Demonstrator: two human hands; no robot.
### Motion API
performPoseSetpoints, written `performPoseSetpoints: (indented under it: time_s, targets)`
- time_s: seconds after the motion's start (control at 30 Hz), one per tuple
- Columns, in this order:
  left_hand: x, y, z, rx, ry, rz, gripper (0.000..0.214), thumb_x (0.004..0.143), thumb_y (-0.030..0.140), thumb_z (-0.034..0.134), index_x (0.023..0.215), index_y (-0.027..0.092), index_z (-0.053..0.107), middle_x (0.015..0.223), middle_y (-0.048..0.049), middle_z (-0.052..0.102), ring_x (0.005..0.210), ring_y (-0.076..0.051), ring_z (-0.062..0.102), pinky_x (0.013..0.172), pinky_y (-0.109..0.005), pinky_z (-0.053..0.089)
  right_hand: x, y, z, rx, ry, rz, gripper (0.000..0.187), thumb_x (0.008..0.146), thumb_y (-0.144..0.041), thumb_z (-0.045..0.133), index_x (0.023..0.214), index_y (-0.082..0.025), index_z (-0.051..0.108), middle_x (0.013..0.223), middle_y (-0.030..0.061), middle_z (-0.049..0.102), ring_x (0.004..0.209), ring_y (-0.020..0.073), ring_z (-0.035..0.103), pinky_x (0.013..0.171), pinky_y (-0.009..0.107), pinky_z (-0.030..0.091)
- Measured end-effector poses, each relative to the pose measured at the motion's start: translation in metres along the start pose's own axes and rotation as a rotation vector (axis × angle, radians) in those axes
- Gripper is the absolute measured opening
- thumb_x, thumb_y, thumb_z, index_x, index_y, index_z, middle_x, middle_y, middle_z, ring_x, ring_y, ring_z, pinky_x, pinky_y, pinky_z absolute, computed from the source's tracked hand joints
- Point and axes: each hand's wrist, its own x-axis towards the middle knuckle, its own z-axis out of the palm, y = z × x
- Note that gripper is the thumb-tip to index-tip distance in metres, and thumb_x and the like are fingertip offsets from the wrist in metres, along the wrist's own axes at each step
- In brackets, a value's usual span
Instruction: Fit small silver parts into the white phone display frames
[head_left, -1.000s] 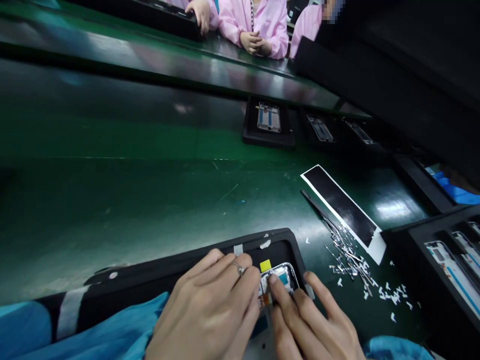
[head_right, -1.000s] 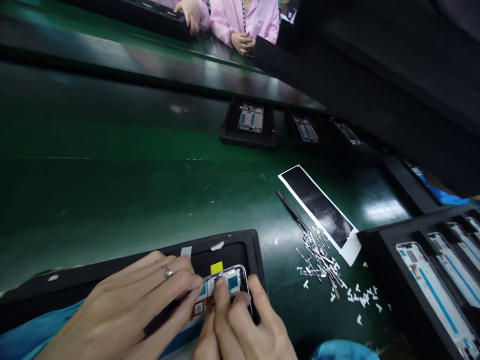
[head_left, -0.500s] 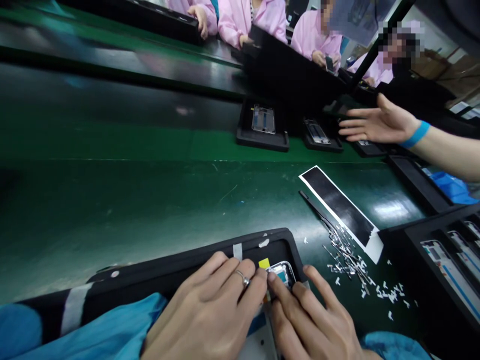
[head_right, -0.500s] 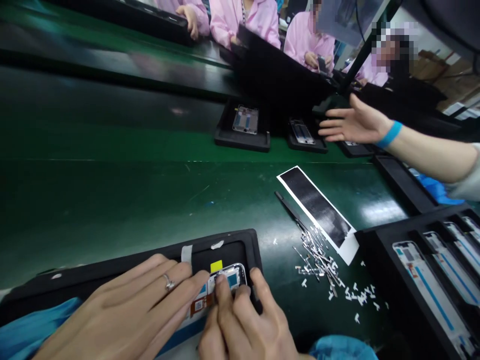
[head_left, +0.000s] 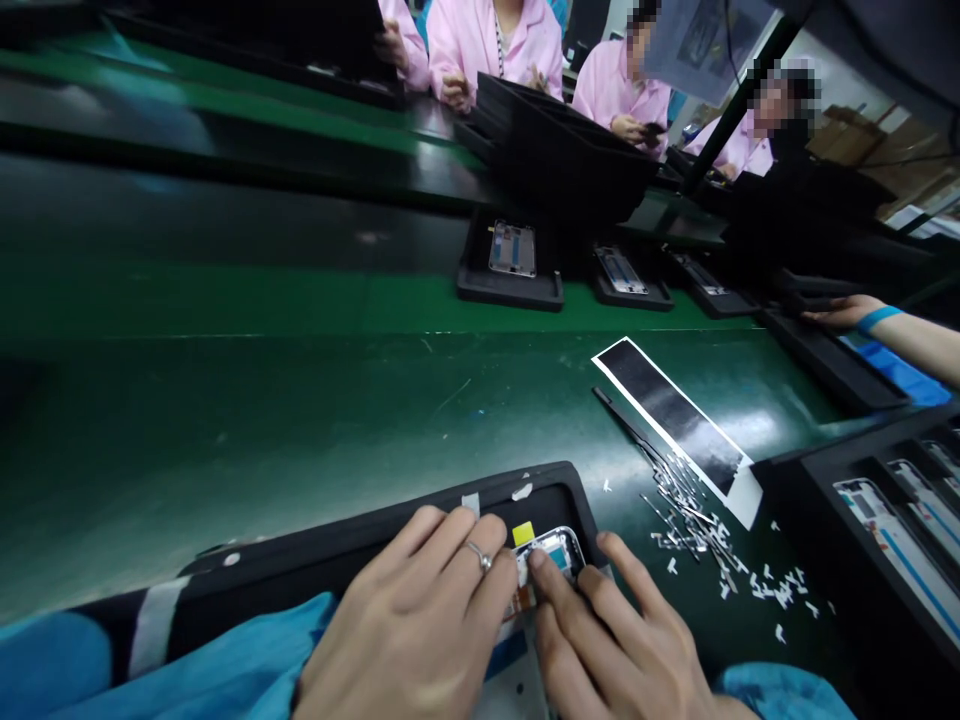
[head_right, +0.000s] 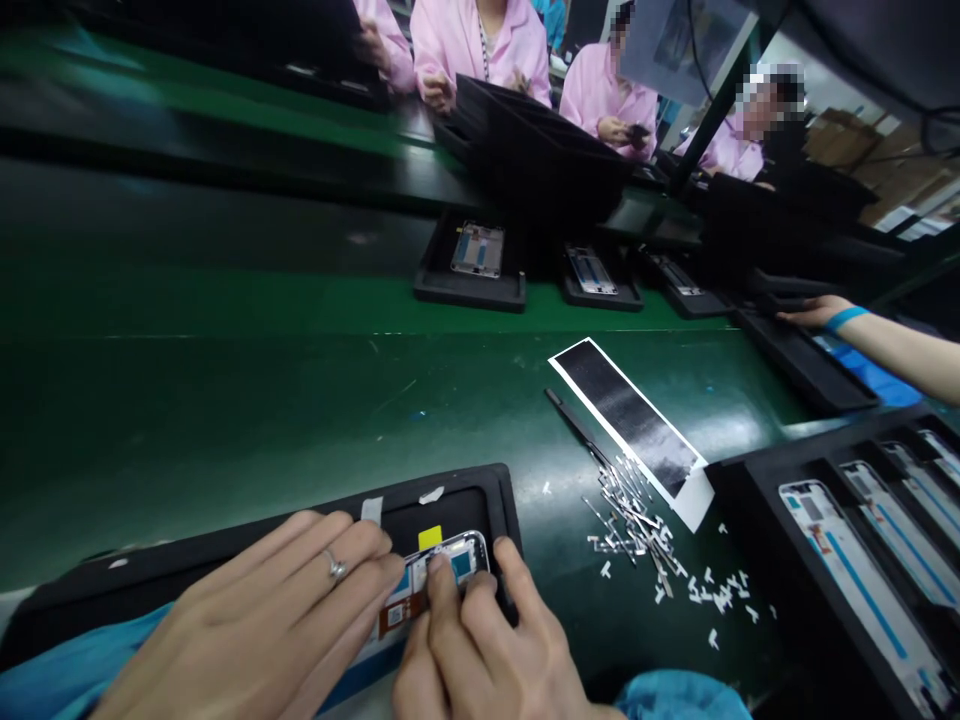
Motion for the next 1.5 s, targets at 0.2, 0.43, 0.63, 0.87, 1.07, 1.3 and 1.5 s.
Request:
performPoseSetpoints:
  time_s: [0.2, 0.43, 0.63, 0.87, 1.07, 1.3, 1.5]
  targets:
    - [-0.014, -0.003, 0.007, 0.051, -0.046, 0.069, 0.035, 0.083, 0.012, 0.027, 0.085, 0.020, 0.061, 0.091, -0.0029, 0.063, 0.086, -0.016, 0.057, 0.084, -0.032, 0.043, -0.005, 0.000, 0.004, 0.009, 0.057, 0.043, 0.032, 0.081, -0.003, 0.038, 0.057, -0.015, 0.054, 0.074, 0.0028, 0.068, 0.051, 0.0128, 0.057, 0.068, 0.034, 0.047]
    - [-0.010, 0.000, 0.002, 0.044, 0.021, 0.051, 0.036, 0.084, 0.012, 0.025, 0.083, 0.019, 0.060, 0.087, -0.0032, 0.064, 0.082, -0.015, 0.058, 0.081, -0.029, 0.044, -0.007, 0.000, 0.001, -0.008, 0.049, 0.017, 0.030, 0.082, -0.003, 0.037, 0.061, -0.015, 0.055, 0.076, 0.0032, 0.068, 0.054, 0.0140, 0.059, 0.066, 0.032, 0.048]
    - [-0.006, 0.005, 0.009, 0.054, 0.084, 0.009, 0.037, 0.084, 0.015, 0.023, 0.079, 0.019, 0.059, 0.083, -0.0035, 0.063, 0.078, -0.015, 0.057, 0.079, -0.030, 0.045, -0.007, -0.001, 0.001, -0.004, 0.070, 0.047, 0.030, 0.082, -0.003, 0.037, 0.060, -0.014, 0.054, 0.075, 0.0047, 0.068, 0.055, 0.0144, 0.060, 0.066, 0.032, 0.049]
    - [-0.016, 0.011, 0.024, 0.048, 0.169, -0.073, 0.036, 0.084, 0.014, 0.023, 0.078, 0.019, 0.059, 0.084, -0.0043, 0.062, 0.081, -0.018, 0.056, 0.083, -0.036, 0.042, -0.005, -0.003, 0.001, -0.018, 0.046, 0.071, 0.033, 0.083, -0.003, 0.034, 0.059, -0.015, 0.054, 0.077, 0.0049, 0.068, 0.057, 0.0149, 0.060, 0.066, 0.032, 0.049]
    - [-0.017, 0.010, 0.022, 0.058, 0.097, -0.119, 0.036, 0.084, 0.013, 0.023, 0.080, 0.020, 0.059, 0.088, -0.0031, 0.062, 0.084, -0.017, 0.056, 0.085, -0.035, 0.041, -0.005, -0.002, 0.002, -0.009, 0.036, 0.059, 0.033, 0.083, -0.003, 0.033, 0.060, -0.016, 0.054, 0.076, 0.0012, 0.068, 0.058, 0.0142, 0.060, 0.066, 0.031, 0.047]
    - [-0.003, 0.002, 0.009, -0.017, 0.081, -0.056, 0.035, 0.084, 0.015, 0.027, 0.072, 0.021, 0.059, 0.080, -0.0004, 0.063, 0.077, -0.015, 0.056, 0.078, -0.031, 0.042, -0.007, -0.001, 0.002, -0.014, 0.004, 0.014, 0.031, 0.082, -0.004, 0.034, 0.064, -0.017, 0.055, 0.078, 0.0019, 0.068, 0.061, 0.0141, 0.060, 0.068, 0.030, 0.047]
    - [0.000, 0.001, 0.007, -0.020, 0.072, -0.104, 0.037, 0.083, 0.013, 0.025, 0.075, 0.020, 0.061, 0.081, -0.0023, 0.064, 0.077, -0.016, 0.057, 0.080, -0.032, 0.044, -0.008, -0.002, 0.002, -0.008, -0.004, 0.038, 0.027, 0.082, -0.006, 0.037, 0.066, -0.018, 0.055, 0.080, 0.0007, 0.068, 0.063, 0.0128, 0.059, 0.072, 0.030, 0.046]
